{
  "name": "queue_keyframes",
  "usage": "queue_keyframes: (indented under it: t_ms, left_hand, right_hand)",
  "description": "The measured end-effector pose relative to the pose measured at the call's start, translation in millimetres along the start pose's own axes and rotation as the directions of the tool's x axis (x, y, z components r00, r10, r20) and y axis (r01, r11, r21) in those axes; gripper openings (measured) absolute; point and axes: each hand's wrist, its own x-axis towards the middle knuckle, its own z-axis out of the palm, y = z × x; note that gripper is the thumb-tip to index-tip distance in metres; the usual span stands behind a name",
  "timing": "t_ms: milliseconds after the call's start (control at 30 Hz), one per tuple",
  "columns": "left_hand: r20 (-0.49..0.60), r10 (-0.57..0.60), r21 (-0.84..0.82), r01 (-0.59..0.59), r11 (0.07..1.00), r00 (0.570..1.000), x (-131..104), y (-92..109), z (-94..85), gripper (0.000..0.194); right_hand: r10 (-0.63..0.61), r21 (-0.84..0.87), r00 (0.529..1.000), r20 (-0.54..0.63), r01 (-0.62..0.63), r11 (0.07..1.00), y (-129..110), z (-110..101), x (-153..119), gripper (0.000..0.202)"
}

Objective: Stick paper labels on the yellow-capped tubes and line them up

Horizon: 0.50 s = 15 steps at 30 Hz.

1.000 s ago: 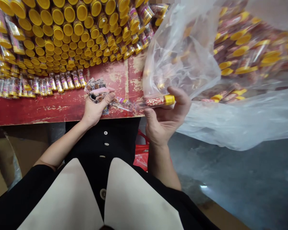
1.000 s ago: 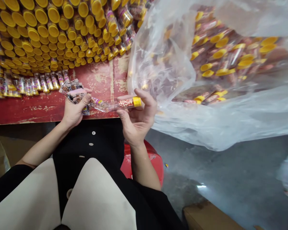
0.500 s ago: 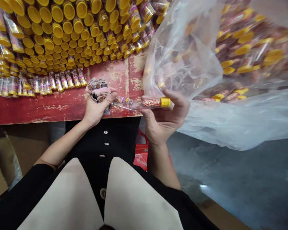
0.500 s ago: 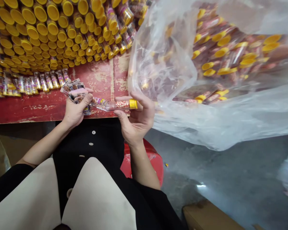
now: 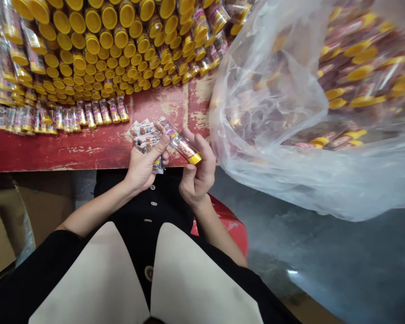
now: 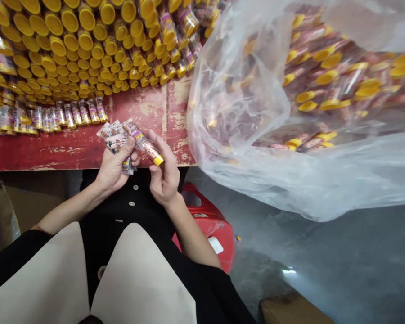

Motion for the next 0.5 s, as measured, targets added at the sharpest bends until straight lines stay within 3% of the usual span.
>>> queue_keyframes:
  t_ms: [100, 267, 500]
  left_hand:
    - [0.005, 0.005, 0.017, -0.005, 1.0, 1.0, 0, 4, -4.7, 0.044]
    - [0.015, 0.007, 0.059, -0.008, 0.998, 1.0, -7, 7, -13.9, 0.046]
    - [-0.09, 0.118, 0.032, -0.116, 0.993, 0.989, -11, 19, -34.4, 0.047]
  right_hand:
    - [0.055, -0.018, 0.993, 0.106, -0.053, 0.998, -4, -1, -1, 0.047]
    - [0.034, -0.076, 0.993, -0.109, -0.042, 0.996, -7, 7, 5, 0.031]
    - [-0.005, -0.057, 0.997, -0.073, 0.001, 0.998, -14, 32, 16, 0.024]
